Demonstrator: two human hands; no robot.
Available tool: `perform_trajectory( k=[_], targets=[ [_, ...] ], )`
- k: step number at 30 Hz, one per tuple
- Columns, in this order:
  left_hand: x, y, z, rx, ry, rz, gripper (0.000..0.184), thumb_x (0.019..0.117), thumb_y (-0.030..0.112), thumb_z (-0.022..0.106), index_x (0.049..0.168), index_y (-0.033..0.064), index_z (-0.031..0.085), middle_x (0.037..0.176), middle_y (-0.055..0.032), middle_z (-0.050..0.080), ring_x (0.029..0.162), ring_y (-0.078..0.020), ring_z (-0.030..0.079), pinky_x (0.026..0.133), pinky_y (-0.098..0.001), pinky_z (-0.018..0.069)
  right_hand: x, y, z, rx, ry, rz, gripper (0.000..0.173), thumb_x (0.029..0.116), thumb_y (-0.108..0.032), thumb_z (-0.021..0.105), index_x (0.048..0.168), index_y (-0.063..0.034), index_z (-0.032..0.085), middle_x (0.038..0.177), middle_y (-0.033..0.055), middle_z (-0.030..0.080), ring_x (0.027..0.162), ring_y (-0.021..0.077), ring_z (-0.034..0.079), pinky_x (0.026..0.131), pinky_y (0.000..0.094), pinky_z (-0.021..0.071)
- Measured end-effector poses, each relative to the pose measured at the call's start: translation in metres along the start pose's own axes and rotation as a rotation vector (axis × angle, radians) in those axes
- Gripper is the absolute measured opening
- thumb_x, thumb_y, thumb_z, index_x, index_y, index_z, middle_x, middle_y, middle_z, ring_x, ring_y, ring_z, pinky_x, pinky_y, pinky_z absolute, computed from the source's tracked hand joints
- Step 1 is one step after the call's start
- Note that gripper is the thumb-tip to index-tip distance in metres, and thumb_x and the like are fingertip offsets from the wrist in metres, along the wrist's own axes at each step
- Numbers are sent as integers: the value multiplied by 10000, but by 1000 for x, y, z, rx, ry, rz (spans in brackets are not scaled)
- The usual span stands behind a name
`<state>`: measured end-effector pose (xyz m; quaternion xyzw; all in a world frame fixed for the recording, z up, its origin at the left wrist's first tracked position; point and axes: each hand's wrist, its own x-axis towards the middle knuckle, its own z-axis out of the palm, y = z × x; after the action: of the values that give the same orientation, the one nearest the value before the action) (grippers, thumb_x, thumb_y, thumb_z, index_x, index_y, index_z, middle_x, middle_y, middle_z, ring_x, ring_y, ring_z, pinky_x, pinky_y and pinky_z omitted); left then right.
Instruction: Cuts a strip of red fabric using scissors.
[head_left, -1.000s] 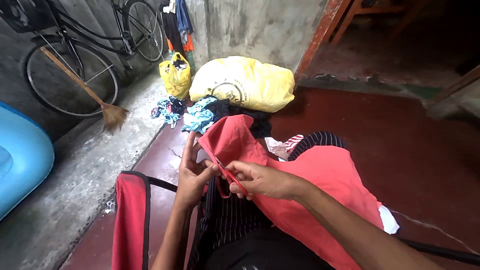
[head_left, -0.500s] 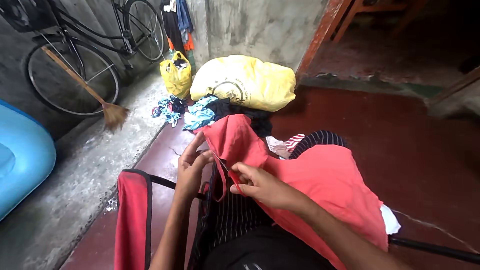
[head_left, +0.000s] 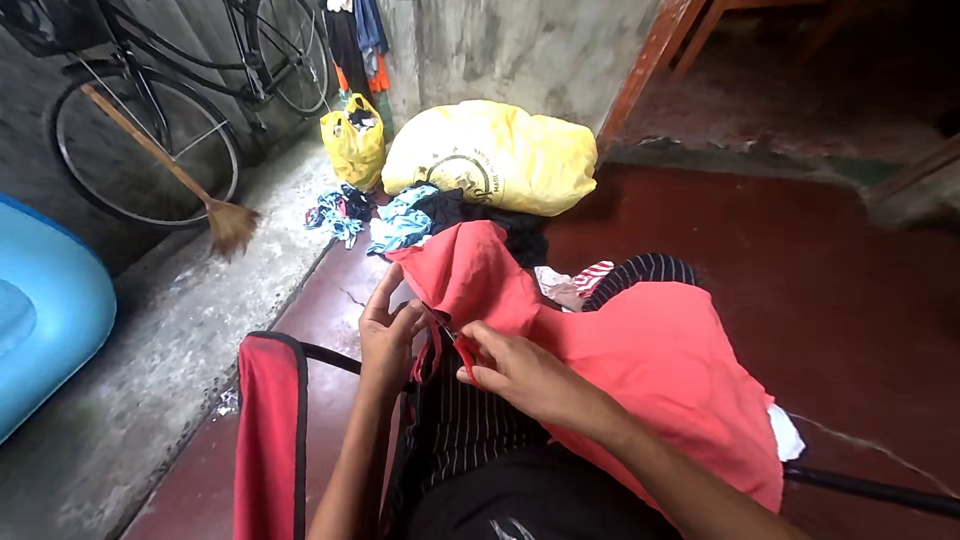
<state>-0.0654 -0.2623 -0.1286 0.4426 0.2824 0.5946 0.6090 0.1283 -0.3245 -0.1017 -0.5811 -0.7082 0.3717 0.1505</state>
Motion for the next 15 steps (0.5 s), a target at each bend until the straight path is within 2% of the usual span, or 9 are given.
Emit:
perform_trajectory(
  k=[4, 8, 15],
  targets=[
    [-2, 0, 0, 57, 35, 7, 681, 875, -57, 693, 1493, 166, 514, 1458, -27, 544, 873, -116, 683, 740, -281, 600, 5, -3, 0, 179, -117, 19, 430, 1006, -389, 641, 1364, -183, 519, 873, 49, 619, 715, 158, 605, 675, 365, 529],
    [-3, 1, -3, 43, 36, -10, 622, 921, -25, 619, 1505, 145, 491, 1488, -42, 518, 886, -107, 677, 736, -260, 589, 8, -5, -2, 255, -180, 20, 447, 1002, -387, 650, 1365, -169, 504, 871, 50, 605, 685, 133, 586, 643, 323, 516],
    [2, -1, -4, 20, 115, -86, 510, 952, 49, 663, 1446, 121, 557, 1408, -70, 588, 976, -176, 702, 803, -341, 613, 4, -4, -5, 237, -204, 62, 414, 999, -371, 661, 1338, -177, 524, 883, 42, 615, 695, 128, 588, 645, 312, 508]
  ],
)
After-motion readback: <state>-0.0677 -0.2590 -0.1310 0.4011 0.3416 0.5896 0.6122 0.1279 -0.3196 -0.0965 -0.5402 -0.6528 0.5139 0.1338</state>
